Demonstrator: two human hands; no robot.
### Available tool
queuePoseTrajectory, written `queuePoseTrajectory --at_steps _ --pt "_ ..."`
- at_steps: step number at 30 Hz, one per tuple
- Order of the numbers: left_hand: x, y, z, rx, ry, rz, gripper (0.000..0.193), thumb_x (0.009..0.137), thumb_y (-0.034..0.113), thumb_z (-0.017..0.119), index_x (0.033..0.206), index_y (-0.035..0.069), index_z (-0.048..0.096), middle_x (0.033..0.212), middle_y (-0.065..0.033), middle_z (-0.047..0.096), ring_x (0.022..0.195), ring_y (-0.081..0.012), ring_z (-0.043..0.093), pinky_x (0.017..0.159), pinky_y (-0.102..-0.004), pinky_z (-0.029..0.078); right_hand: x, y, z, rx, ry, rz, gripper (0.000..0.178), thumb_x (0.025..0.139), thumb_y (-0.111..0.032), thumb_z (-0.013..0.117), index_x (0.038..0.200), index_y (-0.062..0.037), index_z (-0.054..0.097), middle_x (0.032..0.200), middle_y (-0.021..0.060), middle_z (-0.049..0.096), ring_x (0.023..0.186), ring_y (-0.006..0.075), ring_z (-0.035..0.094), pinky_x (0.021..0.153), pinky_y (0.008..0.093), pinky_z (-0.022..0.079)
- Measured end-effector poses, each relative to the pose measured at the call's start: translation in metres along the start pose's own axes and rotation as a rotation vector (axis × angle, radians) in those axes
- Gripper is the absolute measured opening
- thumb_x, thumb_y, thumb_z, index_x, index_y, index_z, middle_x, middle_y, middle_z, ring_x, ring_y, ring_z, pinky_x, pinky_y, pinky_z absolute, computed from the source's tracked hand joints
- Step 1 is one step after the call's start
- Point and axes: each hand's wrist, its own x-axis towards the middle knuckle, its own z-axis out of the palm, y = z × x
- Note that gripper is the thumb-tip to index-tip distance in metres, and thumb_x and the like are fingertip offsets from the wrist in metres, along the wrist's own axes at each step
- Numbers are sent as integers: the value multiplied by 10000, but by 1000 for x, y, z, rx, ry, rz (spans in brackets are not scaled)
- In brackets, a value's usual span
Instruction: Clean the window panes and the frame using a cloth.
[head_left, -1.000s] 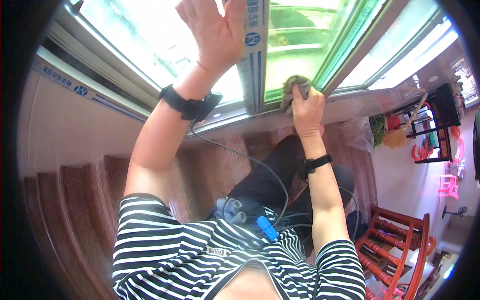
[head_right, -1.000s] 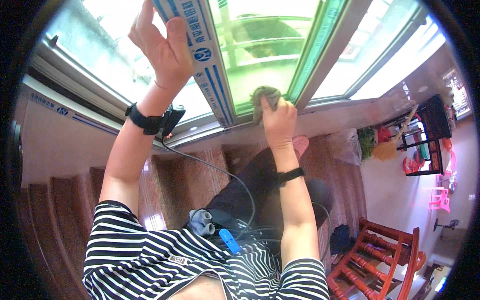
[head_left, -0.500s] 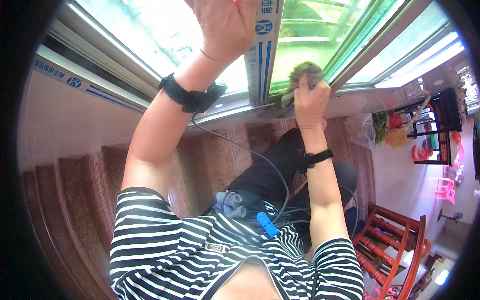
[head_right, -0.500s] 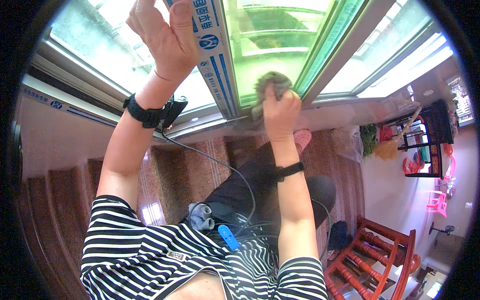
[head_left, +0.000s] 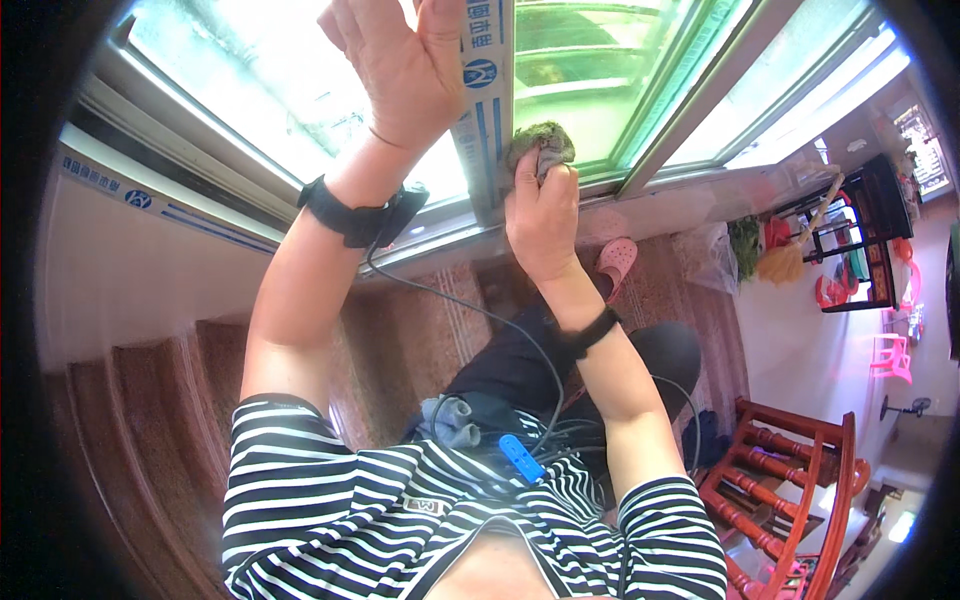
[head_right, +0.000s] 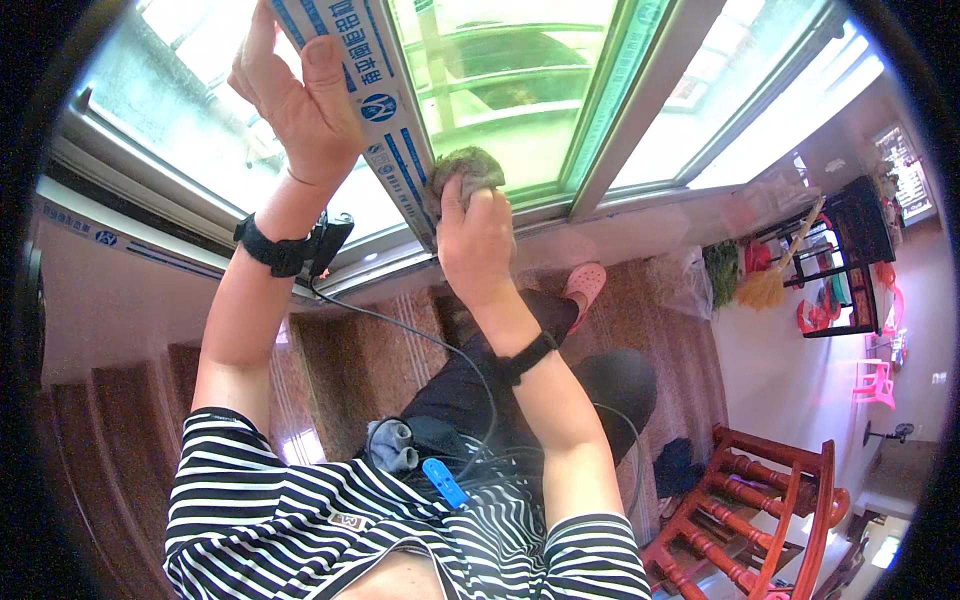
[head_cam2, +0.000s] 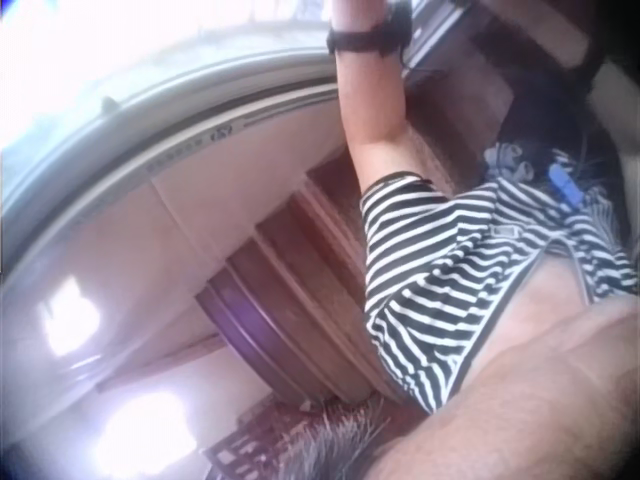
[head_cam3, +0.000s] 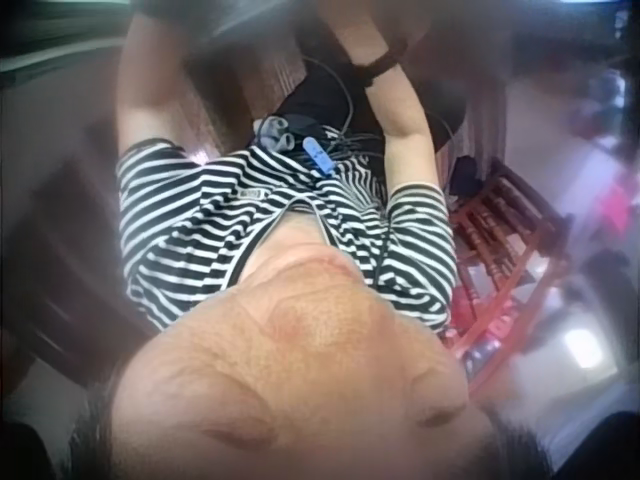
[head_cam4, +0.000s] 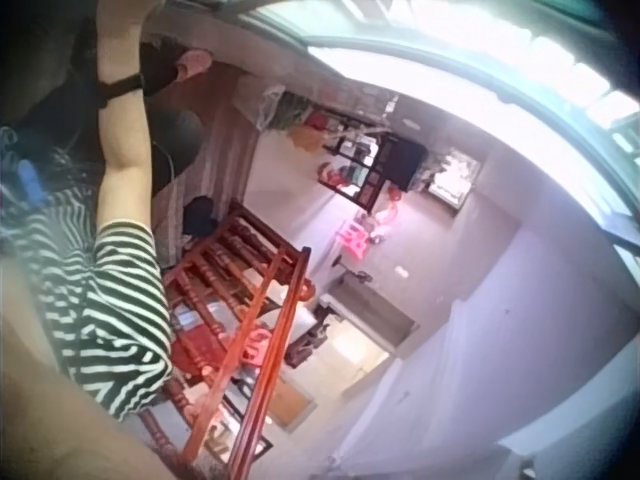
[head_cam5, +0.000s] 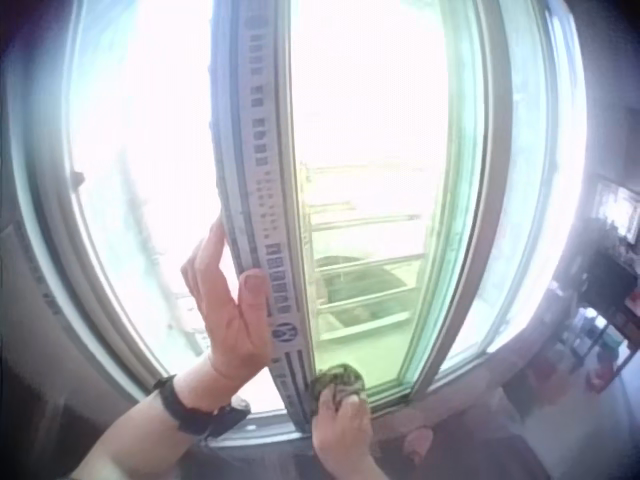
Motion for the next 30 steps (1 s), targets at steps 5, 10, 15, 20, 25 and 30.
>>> queuePoseTrajectory --at_steps 5,10,15,20,25,30 --pt "1 -1 -2 -4 -34 0 524 1027 283 378 1372 -111 363 1272 -200 490 1151 -270 417 992 -408 316 -43 37 29 -116 -74 122 532 795 -32 571 1298 94 448 894 209 423 847 377 468 745 455 418" --pt "0 4 1 -30 -31 -34 503 1016 319 441 1362 -43 397 1223 -130 509 1116 -219 419 968 -390 310 -72 59 32 186 -40 584 336 1021 -254 415 922 60 481 879 305 508 833 458 500 763 523 397" --pt "1 6 -6 -39 -30 -89 490 1036 391 377 1341 13 437 1134 -54 532 1049 -158 406 947 -364 223 -9 14 -12 58 -38 287 493 880 -65 540 1324 113 420 878 199 456 797 359 504 696 444 436" --pt "3 9 -3 -7 -57 -70 517 1040 412 351 1358 8 404 1076 -44 511 1036 -159 379 944 -363 241 11 25 -17 -79 -19 81 577 783 -55 592 1318 103 446 904 180 439 825 343 499 731 426 468" --pt "3 10 -3 -6 -62 -99 518 1039 411 356 1360 7 405 1073 -53 505 1036 -169 372 956 -374 241 -38 56 -3 -223 -145 -48 547 754 -48 595 1276 81 494 903 158 456 818 316 504 715 411 478" --pt "4 13 -3 -8 -52 -83 525 1035 414 365 1366 9 404 1095 -64 504 1046 -182 372 957 -384 249 -37 50 -12 -138 -124 -46 495 759 -60 600 1238 52 545 851 103 469 767 260 523 642 367 478"
